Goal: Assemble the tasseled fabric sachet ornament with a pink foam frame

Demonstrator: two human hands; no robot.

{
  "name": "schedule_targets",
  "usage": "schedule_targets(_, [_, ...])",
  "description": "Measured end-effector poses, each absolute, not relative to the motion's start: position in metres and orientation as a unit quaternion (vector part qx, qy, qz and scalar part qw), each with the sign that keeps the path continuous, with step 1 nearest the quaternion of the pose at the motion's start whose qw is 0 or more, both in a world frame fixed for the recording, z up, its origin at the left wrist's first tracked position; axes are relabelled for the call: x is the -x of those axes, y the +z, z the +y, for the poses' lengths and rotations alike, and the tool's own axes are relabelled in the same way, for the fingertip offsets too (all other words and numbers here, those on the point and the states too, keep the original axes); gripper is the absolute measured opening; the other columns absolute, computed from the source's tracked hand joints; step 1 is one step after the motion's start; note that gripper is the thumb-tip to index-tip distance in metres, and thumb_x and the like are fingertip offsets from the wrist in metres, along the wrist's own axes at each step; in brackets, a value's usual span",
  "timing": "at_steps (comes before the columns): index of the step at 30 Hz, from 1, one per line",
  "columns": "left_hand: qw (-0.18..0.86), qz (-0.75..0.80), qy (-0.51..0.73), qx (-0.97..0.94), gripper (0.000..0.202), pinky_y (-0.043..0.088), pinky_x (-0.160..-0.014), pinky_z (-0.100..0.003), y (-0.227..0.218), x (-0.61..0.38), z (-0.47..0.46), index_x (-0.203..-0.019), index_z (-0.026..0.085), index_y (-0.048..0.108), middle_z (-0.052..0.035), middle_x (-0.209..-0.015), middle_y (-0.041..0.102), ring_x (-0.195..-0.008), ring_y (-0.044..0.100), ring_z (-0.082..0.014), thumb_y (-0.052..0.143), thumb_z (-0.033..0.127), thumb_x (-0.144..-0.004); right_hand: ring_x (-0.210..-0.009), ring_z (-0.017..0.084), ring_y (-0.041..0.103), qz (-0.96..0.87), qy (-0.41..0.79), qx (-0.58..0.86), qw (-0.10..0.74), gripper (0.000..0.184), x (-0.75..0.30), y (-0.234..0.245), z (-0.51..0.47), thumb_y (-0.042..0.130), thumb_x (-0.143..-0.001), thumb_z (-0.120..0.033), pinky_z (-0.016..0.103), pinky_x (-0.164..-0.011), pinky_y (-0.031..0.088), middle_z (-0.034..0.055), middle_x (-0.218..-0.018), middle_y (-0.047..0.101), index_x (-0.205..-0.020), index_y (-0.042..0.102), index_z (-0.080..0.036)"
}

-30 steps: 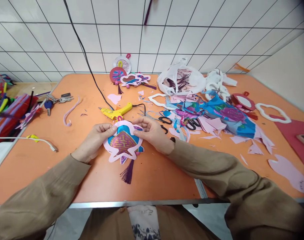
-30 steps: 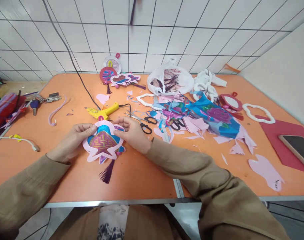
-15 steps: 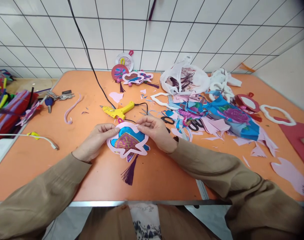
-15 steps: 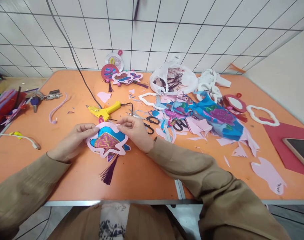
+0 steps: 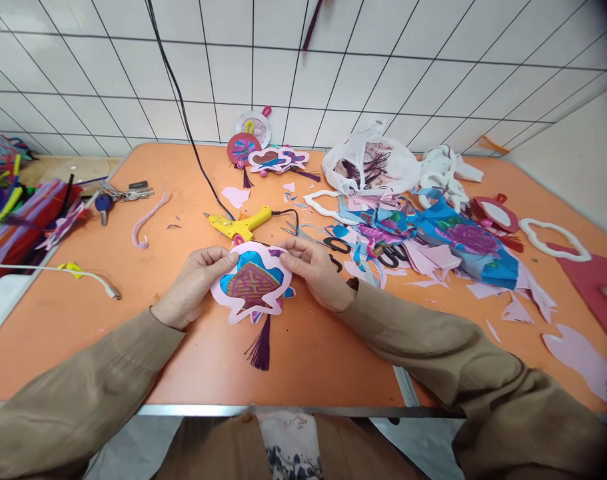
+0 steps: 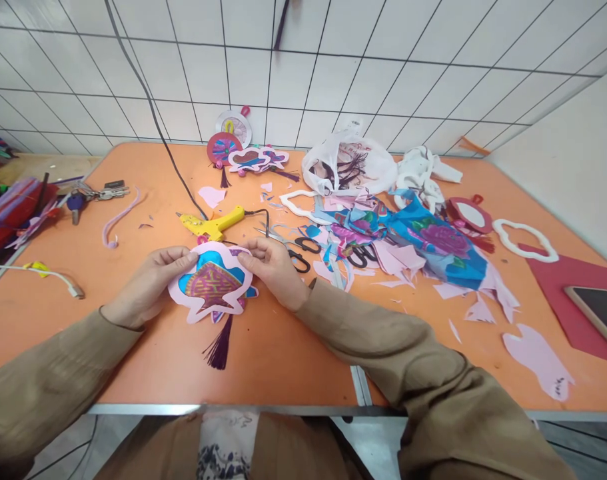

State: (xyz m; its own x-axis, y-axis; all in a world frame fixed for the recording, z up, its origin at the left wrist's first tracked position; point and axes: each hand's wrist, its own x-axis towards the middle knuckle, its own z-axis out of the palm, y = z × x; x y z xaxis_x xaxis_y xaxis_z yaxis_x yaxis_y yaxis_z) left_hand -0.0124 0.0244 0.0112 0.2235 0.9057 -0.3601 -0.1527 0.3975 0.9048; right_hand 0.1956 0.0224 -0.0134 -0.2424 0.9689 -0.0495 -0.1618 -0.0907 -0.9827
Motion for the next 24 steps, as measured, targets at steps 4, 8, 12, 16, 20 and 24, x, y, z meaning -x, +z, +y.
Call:
schedule_targets(4, [0.677, 0.481, 0.399, -0.388, 0.037, 0.038, -0.043, -0.017, 0.0087, 0.015, 0.0256, -0.056, 0.013, 0.059, 0.0019, -0.049, 0.058, -0.042, 0.048, -0.0064, 0.084, 0.04, -0.063, -0.076, 0.015, 0.066, -0.492, 0.606, 0.42, 0.463, 0.035, -0.195, -0.0173, 0.0228, 0.079, -0.067, -0.039, 0.029, -0.072, 0.054, 0.0027, -0.087, 0.071, -0.088, 0.062, -0.018])
schedule_targets(8, [0.705, 0.451, 0.399, -0.374, 0.037, 0.048, -0.051, -0.022, 0.0071, 0.0168, 0.0256, -0.062, 0.013, 0.065, -0.0029, -0.057, 0.066, -0.05, 0.057, -0.0116, 0.078, 0.046, -0.069, -0.073, 0.014, 0.066, -0.491, 0.6, 0.428, 0.463, 0.032, -0.1939, -0.0191, 0.0231, 0.078, -0.067, -0.038, 0.029, -0.069, 0.054, 0.0023, -0.085, 0.071, -0.085, 0.062, -0.018])
schedule_targets(12, [0.707, 0.472, 0.37, -0.375, 0.036, 0.049, -0.053, -0.024, 0.0061, 0.0165, 0.0254, -0.069, 0.011, 0.07, -0.0041, -0.058, 0.067, -0.053, 0.061, -0.0144, 0.08, 0.046, -0.067, -0.074, 0.014, 0.065, -0.496, 0.598, 0.436, 0.454, 0.033, -0.1937, -0.0189, 0.0229, 0.076, -0.068, -0.039, 0.028, -0.068, 0.053, 0.0025, -0.085, 0.069, -0.088, 0.061, -0.018])
schedule_targets(16, [0.688, 0.5, 0.379, -0.364, 0.036, 0.044, -0.045, -0.021, 0.0077, 0.0168, 0.0268, -0.066, 0.011, 0.069, -0.0017, -0.052, 0.063, -0.045, 0.057, -0.0118, 0.083, 0.044, -0.062, -0.067, 0.013, 0.06, -0.518, 0.531, 0.455, 0.493, 0.035, -0.1958, -0.0173, 0.0237, 0.073, -0.072, -0.04, 0.027, -0.06, 0.05, 0.0002, -0.082, 0.063, -0.097, 0.058, -0.02])
schedule_targets(20, [0.681, 0.495, 0.409, -0.352, 0.036, 0.044, -0.044, -0.019, 0.0096, 0.0187, 0.0292, -0.066, 0.011, 0.068, -0.0022, -0.055, 0.065, -0.045, 0.056, -0.0102, 0.084, 0.043, -0.061, -0.057, 0.011, 0.052, -0.572, 0.458, 0.474, 0.488, 0.022, -0.1975, -0.0135, 0.0236, 0.068, -0.076, -0.039, 0.026, -0.054, 0.043, -0.0017, -0.067, 0.057, -0.079, 0.057, -0.02])
schedule_targets(24, [0.692, 0.49, 0.414, -0.33, 0.034, 0.045, -0.045, -0.019, 0.0102, 0.0187, 0.0294, -0.065, 0.011, 0.068, -0.0023, -0.056, 0.065, -0.045, 0.056, -0.0096, 0.083, 0.041, -0.063, -0.055, 0.012, 0.049, -0.615, 0.446, 0.475, 0.444, 0.021, -0.1955, -0.0132, 0.0216, 0.065, -0.077, -0.037, 0.027, -0.053, 0.039, -0.0002, -0.063, 0.057, -0.07, 0.058, -0.019])
